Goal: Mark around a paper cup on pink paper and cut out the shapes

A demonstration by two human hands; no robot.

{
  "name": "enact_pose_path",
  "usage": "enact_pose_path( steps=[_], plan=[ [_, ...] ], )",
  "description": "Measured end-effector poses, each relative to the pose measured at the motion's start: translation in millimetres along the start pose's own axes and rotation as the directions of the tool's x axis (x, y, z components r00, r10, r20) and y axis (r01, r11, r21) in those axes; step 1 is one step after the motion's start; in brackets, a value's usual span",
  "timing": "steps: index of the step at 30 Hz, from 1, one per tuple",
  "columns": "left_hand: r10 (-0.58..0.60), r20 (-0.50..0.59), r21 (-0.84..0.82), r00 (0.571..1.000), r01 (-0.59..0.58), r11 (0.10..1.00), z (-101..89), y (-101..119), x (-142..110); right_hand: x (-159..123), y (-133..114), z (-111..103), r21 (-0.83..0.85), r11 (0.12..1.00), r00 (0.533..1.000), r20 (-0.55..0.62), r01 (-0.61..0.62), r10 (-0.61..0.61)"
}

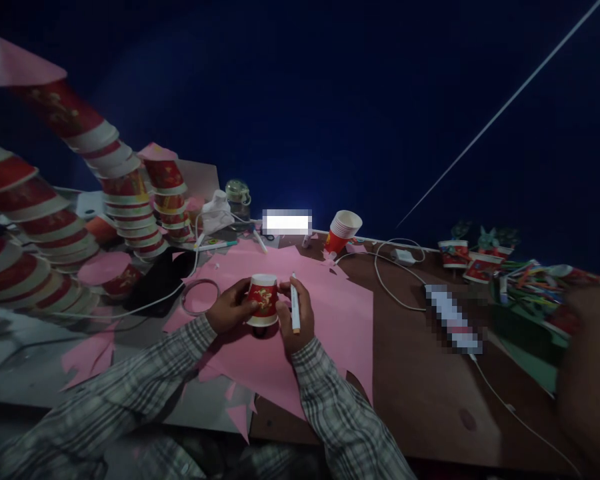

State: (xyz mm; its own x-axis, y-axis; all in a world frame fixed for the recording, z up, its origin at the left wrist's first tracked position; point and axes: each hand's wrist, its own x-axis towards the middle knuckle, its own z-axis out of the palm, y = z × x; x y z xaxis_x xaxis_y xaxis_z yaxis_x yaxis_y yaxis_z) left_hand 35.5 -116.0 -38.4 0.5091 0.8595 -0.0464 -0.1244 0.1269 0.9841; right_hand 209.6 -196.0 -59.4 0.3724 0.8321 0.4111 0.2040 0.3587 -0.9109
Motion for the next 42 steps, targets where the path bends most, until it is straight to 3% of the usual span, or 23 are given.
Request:
enact_pose_path(
  steps=[7,17,23,31,42],
  plan=[
    [-0.037,-0.034,-0.237,0.999,0.028,0.971,-0.9,2.8,4.5,2.4,-7.4,2.8,0.112,0.992,0.996,-0.07,0.064,-0.056],
    [-0.104,0.008,-0.364,0.995,0.099,0.926,0.8,19.7,-0.8,3.1,-9.5,5.7,0.21,0.977,0.995,-0.098,0.023,-0.002],
    [-0.135,0.047,-0.335,0.99,0.143,0.931,-3.3,9.7,0.1,5.0,-7.5,2.2,0.255,0.967,0.997,-0.073,0.019,0.0],
    [-0.167,0.033,-0.462,0.985,0.163,0.872,1.5,22.1,-3.0,5.5,-14.1,0.0,0.262,0.956,0.991,0.016,-0.132,0.133],
    [-0.136,0.067,-0.445,0.988,0.152,0.882,0.2,16.8,-1.7,3.5,-16.7,0.9,0.245,0.962,0.993,0.025,-0.116,0.113]
  ],
)
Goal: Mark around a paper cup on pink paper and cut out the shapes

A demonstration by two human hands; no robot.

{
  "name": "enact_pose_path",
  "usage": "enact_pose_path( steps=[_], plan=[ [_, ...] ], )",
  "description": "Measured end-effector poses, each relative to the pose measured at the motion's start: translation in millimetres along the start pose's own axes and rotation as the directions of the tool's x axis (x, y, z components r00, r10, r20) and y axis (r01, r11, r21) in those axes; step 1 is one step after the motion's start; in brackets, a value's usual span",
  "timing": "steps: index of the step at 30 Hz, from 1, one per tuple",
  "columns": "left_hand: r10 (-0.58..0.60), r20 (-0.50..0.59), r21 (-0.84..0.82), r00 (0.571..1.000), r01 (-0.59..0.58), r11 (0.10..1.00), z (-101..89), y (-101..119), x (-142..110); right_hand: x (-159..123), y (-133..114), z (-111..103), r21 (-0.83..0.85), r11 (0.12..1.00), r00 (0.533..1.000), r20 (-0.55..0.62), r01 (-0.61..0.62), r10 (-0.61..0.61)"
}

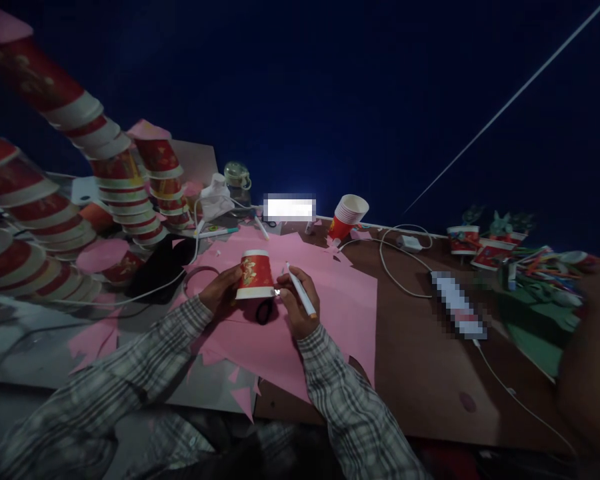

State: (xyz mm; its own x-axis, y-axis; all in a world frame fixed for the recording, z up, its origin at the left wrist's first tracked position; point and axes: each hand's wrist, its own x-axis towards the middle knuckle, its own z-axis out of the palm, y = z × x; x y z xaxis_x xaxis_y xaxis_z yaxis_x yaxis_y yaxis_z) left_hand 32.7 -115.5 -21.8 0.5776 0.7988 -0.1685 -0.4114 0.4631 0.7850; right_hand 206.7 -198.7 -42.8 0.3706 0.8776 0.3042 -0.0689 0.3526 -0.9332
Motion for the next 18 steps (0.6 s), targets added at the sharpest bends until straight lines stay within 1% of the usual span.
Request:
enact_pose_path(
  steps=[3,5,10,15,18],
  plan=[
    [-0.001,-0.012,0.014,1.0,0.001,1.0,0.1,0.2,0.5,0.2,0.8,-2.0,-0.01,0.999,0.998,0.041,-0.045,0.045],
    [0.002,-0.003,0.014,1.0,-0.002,1.0,0.8,0.5,0.7,0.1,1.6,-2.4,-0.016,0.999,0.997,0.062,-0.051,0.052],
    [0.037,-0.028,0.008,0.999,-0.037,0.999,0.9,-0.3,1.2,-2.0,4.8,1.0,-0.052,0.999,1.0,0.023,-0.012,0.013],
    [0.093,-0.043,0.05,0.995,-0.091,0.995,-6.9,-4.2,3.0,-3.0,9.2,-0.5,-0.103,0.994,0.998,0.048,0.036,-0.032],
    [0.104,-0.037,0.061,0.994,-0.102,0.993,-9.0,-5.7,4.1,-3.0,10.0,-2.0,-0.146,0.986,0.996,0.067,0.076,-0.067]
  ],
)
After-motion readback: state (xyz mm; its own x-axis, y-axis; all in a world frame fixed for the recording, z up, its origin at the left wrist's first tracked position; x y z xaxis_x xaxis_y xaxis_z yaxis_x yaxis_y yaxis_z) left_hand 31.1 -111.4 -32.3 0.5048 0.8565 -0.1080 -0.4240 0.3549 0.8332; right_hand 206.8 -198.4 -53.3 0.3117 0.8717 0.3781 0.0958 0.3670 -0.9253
